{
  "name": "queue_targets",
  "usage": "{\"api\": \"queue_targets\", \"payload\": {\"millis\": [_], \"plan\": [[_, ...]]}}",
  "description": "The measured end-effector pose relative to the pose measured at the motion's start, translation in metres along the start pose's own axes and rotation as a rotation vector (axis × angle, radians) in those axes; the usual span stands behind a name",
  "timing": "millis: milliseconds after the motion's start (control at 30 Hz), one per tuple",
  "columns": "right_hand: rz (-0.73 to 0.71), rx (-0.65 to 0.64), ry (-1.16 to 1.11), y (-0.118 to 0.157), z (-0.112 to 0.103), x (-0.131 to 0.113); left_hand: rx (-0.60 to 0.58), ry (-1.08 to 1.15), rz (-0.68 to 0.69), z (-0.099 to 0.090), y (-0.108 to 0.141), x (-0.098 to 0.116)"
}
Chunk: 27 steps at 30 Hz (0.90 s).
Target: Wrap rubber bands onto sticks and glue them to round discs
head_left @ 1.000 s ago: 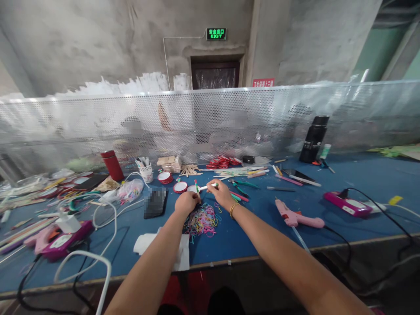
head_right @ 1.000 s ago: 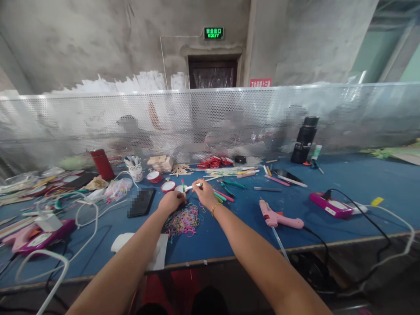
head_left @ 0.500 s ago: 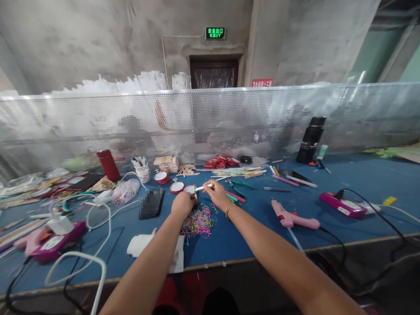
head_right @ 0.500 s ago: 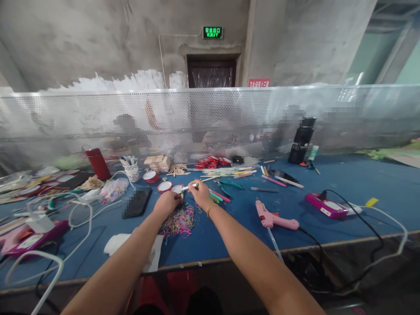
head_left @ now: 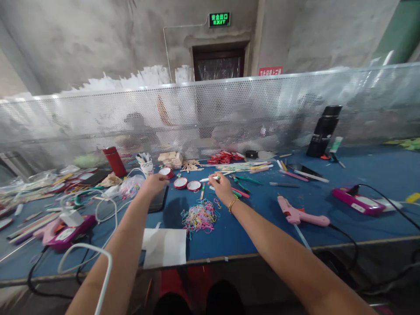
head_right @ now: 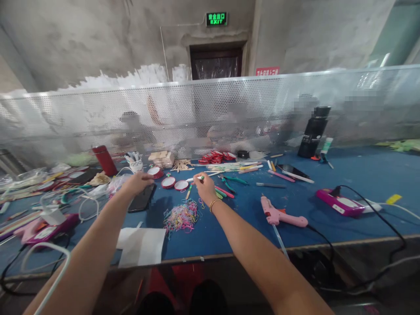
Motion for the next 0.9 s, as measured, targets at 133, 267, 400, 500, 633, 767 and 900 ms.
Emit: {"api": "queue_targets", "payload": {"millis": [133,267,400,500,633,767,900], "plan": [[-0.02,-0.008,-0.012,-0.001,0.002,0.001,-0.072,-0.204,-0.225,0.011,0.008,-0.046],[-0.055,-0.007,-0.011,-0.002,0.005,0.005,-0.079,-0.276,-0.293,0.029,0.015,-0.051],[-0.052,-0.008,-0.008,-0.002,0.004,0.004,-0.039,-0.282,-0.339,0.036,0.015,-0.034],[-0.035,-0.006,-0.011,-0.002,0.002,0.001,-0.016,-0.261,-0.407,0.036,0.012,-0.025],[-0.046,0.02,-0.009,-0.002,0.0,-0.003,-0.005,-0.208,-0.495,0.037,0.009,-0.02],[-0.04,0.026,-0.013,-0.001,0.0,-0.007,0.046,-0.145,-0.556,0.04,0.006,-0.019],[-0.041,0.025,-0.029,0.0,0.0,-0.01,0.098,-0.096,-0.57,0.045,0.002,-0.02]]}}
Point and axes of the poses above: each hand's wrist, its own y-axis away from the middle knuckle, its own z-axis out of the palm, x = y × z, the point moved 3 cm from there along -y, towards the middle knuckle, and after that the axes turned 1 degree about z, right-handed, at the moved point
